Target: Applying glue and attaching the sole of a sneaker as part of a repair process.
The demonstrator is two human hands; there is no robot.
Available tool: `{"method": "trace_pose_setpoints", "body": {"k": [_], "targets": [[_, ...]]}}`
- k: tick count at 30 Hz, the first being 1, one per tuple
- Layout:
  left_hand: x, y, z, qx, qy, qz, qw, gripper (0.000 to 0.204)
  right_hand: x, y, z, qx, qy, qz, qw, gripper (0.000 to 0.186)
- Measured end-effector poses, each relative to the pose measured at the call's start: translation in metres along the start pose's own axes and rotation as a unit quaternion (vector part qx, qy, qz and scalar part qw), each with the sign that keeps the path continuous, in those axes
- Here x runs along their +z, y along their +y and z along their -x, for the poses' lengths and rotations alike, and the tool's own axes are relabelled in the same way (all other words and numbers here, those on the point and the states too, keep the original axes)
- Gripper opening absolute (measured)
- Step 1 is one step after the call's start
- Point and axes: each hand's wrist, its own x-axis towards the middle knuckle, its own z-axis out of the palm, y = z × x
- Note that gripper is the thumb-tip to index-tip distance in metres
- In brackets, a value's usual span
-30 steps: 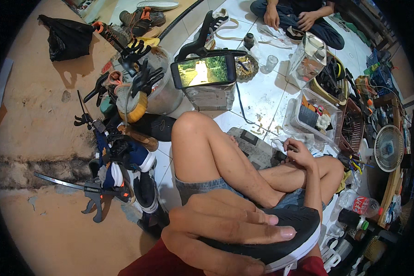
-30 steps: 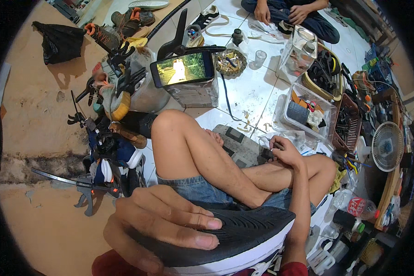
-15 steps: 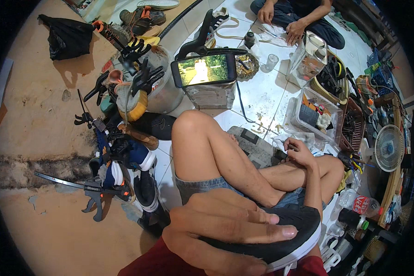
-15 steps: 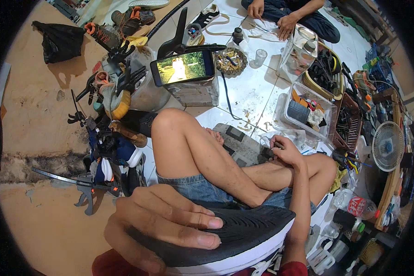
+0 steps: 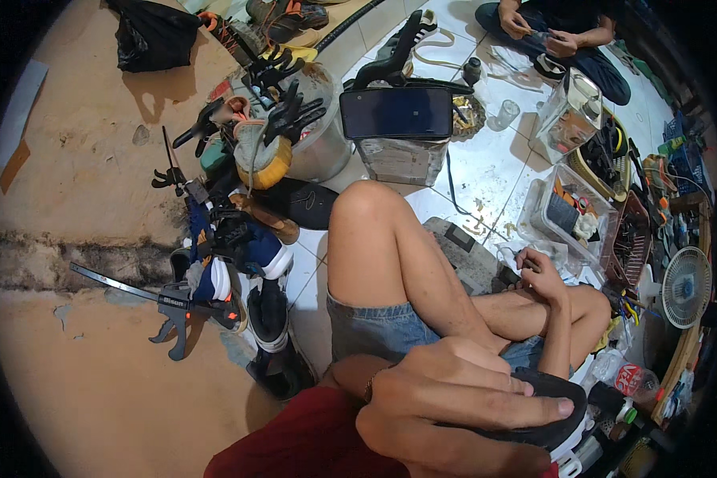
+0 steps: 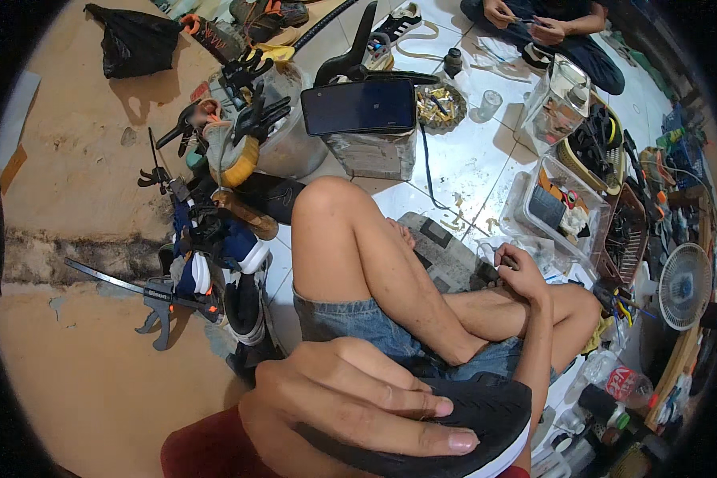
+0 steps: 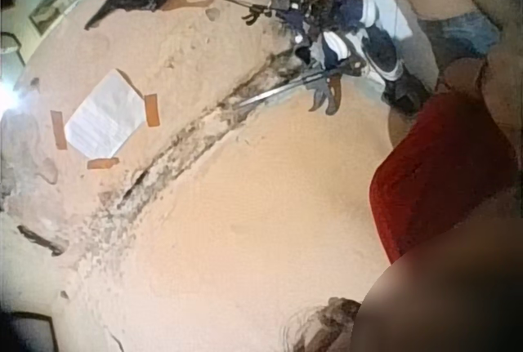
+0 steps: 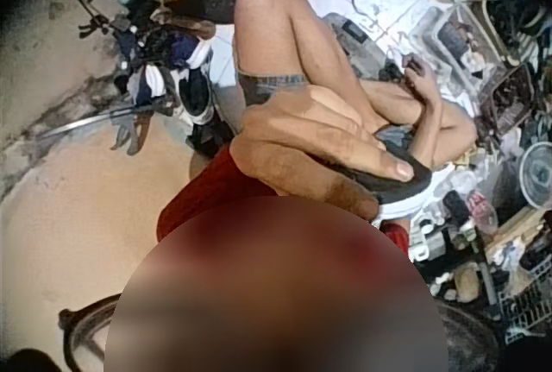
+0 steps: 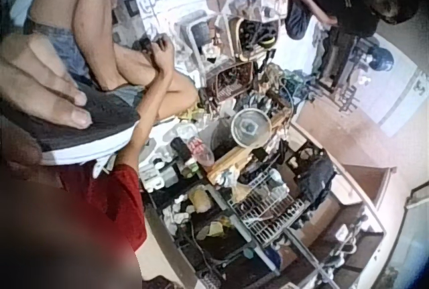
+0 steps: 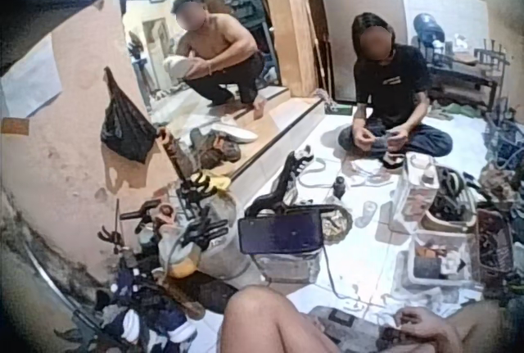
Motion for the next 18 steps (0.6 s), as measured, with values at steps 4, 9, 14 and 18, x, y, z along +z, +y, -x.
{"method": "trace_pose_setpoints", "body": {"k": [4, 9, 14, 18], "targets": [[0.000, -0.006, 0.004, 0.038, 0.042, 0.008, 0.998, 0.021, 0.003, -0.007, -0.003, -0.002, -0.003, 0.014, 1.000, 0.011], [-0.021, -0.001, -0.012, 0.012, -0.070, -0.017, 0.997, 0.028, 0.003, -0.009, -0.004, 0.001, 0.002, -0.010, 1.000, 0.011], [-0.027, 0.038, -0.027, -0.261, -0.114, -0.003, 0.959, 0.024, 0.001, 0.002, 0.001, -0.025, 0.008, 0.006, 1.000, 0.008], [-0.023, 0.039, -0.013, -0.212, -0.020, -0.004, 0.977, 0.024, 0.006, -0.002, -0.002, -0.056, 0.005, 0.034, 0.998, 0.009]]}}
